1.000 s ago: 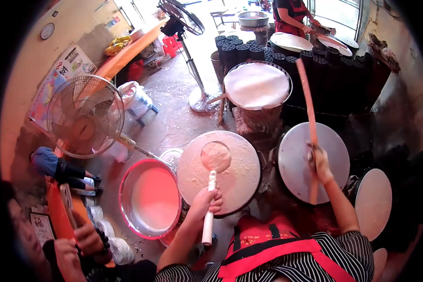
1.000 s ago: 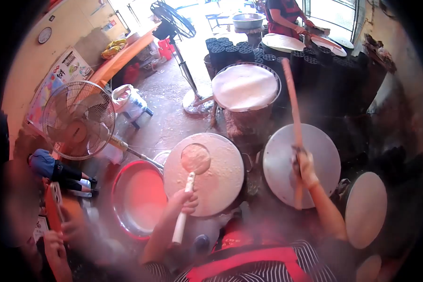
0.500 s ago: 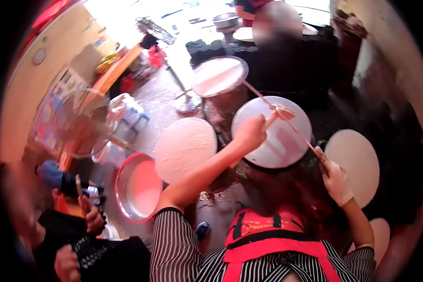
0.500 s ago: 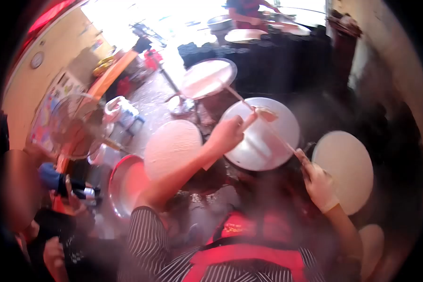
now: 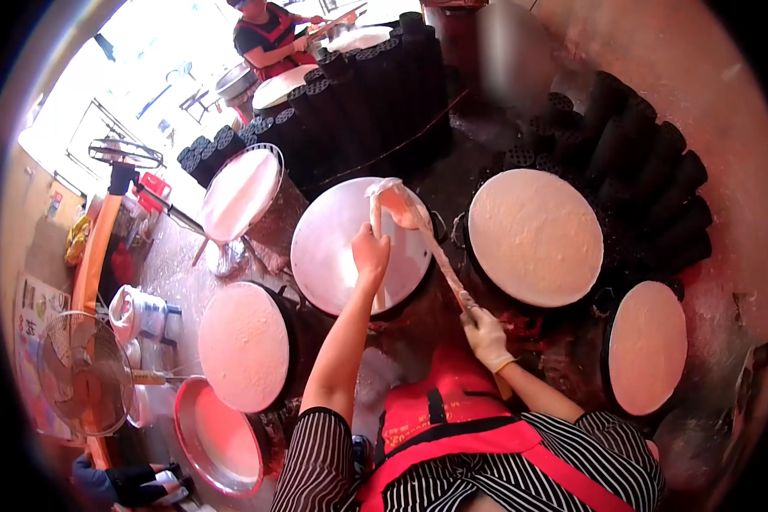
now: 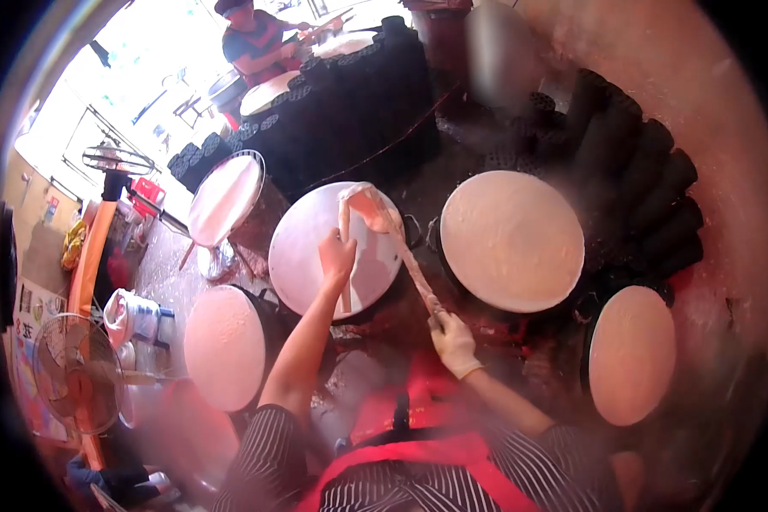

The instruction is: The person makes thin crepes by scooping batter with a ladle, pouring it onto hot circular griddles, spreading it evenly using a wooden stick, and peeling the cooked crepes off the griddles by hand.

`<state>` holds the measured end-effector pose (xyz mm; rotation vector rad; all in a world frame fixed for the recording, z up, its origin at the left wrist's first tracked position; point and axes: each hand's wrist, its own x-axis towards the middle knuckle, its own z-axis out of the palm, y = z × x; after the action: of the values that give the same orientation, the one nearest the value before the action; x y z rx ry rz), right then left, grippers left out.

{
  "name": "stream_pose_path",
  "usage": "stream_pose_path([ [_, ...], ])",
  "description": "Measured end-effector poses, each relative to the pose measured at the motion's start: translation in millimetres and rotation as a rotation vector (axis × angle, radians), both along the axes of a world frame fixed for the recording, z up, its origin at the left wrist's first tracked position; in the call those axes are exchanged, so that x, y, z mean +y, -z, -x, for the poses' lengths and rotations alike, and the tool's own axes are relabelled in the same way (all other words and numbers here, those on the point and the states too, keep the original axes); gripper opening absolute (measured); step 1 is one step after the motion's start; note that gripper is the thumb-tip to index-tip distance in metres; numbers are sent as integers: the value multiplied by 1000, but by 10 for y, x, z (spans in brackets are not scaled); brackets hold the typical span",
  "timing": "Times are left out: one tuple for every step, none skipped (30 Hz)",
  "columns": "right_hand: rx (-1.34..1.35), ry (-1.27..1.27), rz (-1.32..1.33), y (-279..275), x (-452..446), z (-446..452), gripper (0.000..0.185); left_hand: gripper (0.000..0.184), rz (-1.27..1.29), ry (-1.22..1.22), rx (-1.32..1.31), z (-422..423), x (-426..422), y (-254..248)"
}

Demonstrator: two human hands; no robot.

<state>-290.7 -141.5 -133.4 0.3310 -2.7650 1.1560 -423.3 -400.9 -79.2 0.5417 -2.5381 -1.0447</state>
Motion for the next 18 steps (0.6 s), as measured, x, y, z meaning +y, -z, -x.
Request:
stream_pose_path([
  [-185, 52, 21, -148, -151, 29, 32, 17, 94, -24, 1, 31, -2, -46],
  [-199, 99, -46, -135, -320, 119, 36, 16, 154, -33, 62, 90, -57, -77],
  [-214, 111, -57, -156, -498, 244, 39, 17, 209, -39, 118, 145, -132, -102],
  [-213, 97, -32, -80, -660, 404, 42, 18, 258, -43, 166, 166, -189, -92],
  [-272, 57, 64, -240, -808, 539, 41, 19, 233, -63, 160, 155, -198, -234],
  [-54, 26, 213, 141, -967, 758, 39, 21, 205, -86, 152, 136, -205, -420],
  [-222, 4, 437, 127, -1015, 812, 37, 21, 250, -85, 144, 113, -264, -488],
  [-385, 17, 658, 102, -1063, 864, 37, 21, 297, -87, 139, 103, -349, -531],
  [-652, 44, 906, -212, -1038, 810, 37, 20, 339, -75, 145, 78, -432, -552],
  [-919, 73, 1152, -387, -1027, 751, 37, 19, 350, -70, 169, 64, -521, -539],
  [-891, 117, 1141, -335, -1006, 637, 37, 17, 328, -66, 166, 33, -606, -519],
  [-867, 246, 1124, -388, -997, 438, 31, 16, 308, -64, 165, 4, -679, -514],
  [-815, 314, 1155, -307, -1042, 246, 30, 14, 285, -87, 160, -34, -745, -494],
  [-766, 387, 1186, -215, -1124, 51, 30, 14, 236, -83, 165, -108, -806, -473],
  [-790, 429, 1137, -137, -1246, -47, 34, 14, 189, -79, 171, -176, -866, -449],
  [-581, 353, 1105, 79, -1418, -108, 34, 14, 143, -74, 178, -242, -936, -425],
  [-603, 360, 1111, 22, -1591, -99, 35, 18, 165, -101, 177, -298, -1047, -324],
  [-627, 366, 1117, -84, -1758, -42, 36, 21, 46, -107, 161, -411, -1088, -331],
])
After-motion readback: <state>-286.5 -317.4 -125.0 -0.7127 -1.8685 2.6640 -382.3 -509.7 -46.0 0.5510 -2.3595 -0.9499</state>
